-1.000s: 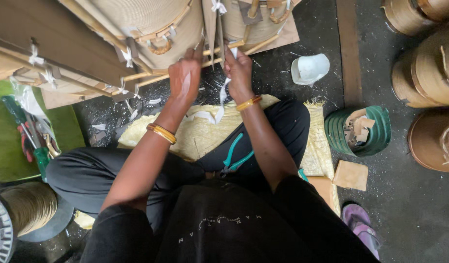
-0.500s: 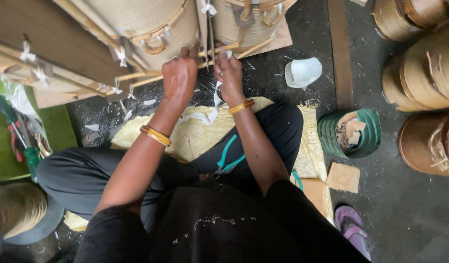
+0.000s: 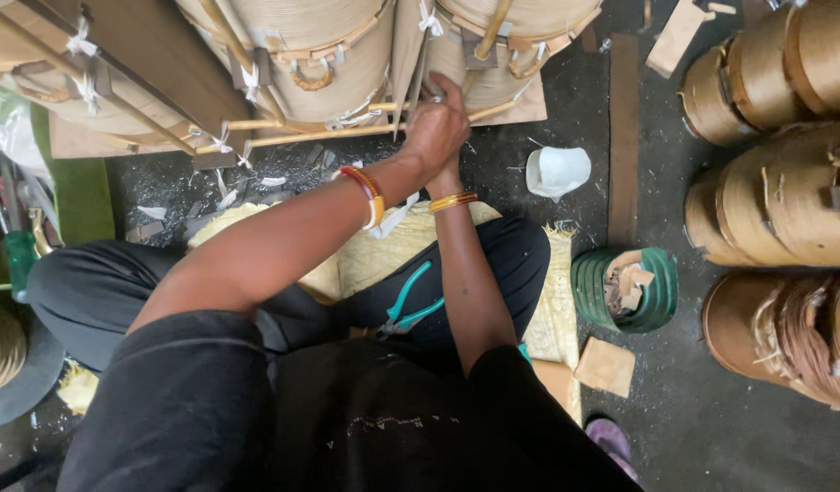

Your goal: The person sits on the floor and repeatedly ties white straps around cylindrical wooden objects using both hands. They use pliers to cut excess strap material after securing each knot.

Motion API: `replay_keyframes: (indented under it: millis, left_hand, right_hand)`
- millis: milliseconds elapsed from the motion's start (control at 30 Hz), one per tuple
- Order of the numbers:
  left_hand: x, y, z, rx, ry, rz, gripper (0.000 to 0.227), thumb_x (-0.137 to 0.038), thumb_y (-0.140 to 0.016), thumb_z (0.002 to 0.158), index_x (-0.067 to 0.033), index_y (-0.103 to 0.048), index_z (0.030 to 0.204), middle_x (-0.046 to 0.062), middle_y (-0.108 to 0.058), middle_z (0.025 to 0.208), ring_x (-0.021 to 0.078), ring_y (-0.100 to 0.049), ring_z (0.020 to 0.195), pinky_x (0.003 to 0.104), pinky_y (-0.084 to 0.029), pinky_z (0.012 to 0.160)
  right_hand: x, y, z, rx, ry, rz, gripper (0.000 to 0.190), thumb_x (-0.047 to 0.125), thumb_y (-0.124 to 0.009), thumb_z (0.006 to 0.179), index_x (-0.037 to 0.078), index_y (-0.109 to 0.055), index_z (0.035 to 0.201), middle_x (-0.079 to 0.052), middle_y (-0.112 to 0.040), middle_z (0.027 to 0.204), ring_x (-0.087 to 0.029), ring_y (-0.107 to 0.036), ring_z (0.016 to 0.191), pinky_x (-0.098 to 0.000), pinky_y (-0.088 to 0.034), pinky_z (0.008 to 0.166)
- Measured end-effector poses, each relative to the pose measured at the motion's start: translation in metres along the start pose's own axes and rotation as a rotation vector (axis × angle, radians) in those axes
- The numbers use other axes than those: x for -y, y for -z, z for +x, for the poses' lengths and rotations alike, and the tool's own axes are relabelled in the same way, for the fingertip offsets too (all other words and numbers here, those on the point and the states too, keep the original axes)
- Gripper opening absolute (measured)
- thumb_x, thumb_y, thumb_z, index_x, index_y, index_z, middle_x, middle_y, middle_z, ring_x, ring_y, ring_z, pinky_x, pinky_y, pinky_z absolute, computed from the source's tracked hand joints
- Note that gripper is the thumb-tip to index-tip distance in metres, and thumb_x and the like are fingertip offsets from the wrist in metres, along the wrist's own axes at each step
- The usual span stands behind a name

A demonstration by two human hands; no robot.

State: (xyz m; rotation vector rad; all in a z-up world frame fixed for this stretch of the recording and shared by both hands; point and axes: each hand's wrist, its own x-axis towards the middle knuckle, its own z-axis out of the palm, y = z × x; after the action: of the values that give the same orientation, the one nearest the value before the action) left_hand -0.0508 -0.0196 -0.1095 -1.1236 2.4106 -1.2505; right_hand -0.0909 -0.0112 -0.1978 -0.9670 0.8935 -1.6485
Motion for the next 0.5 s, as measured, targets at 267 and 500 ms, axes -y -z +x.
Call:
replay_keyframes:
  millis: [267, 500]
  left_hand:
    - [-0.006, -0.043, 0.008, -0.066, -0.208, -0.284, 0.016, -0.017, -0.067, 0.085, -0.0077, -0.081, 0.088, 0.017, -0.074, 0.09, 0.0265, -0.07, 0.079, 0.036, -0.049, 0.057]
    - [0.013, -0.025, 0.006, -0.085, -0.115, -0.294, 0.021, -0.02, -0.062, 0.087, -0.0109, -0.08, 0.083, 0.008, -0.076, 0.082, 0.0244, -0.07, 0.081, 0.041, -0.048, 0.082]
  right_hand:
    - [-0.068, 0.052, 0.027, 0.082, -0.312, 0.582, 0.035, 0.03, -0.051, 0.107, 0.007, -0.049, 0.133, -0.007, -0.062, 0.11, -0.018, -0.062, 0.103, -0.0352, -0.054, 0.092]
    - [-0.094, 0.081, 0.045, 0.136, -0.504, 0.447, 0.038, 0.032, -0.05, 0.109, 0.005, -0.049, 0.136, -0.006, -0.06, 0.125, -0.02, -0.061, 0.114, -0.0374, -0.054, 0.099]
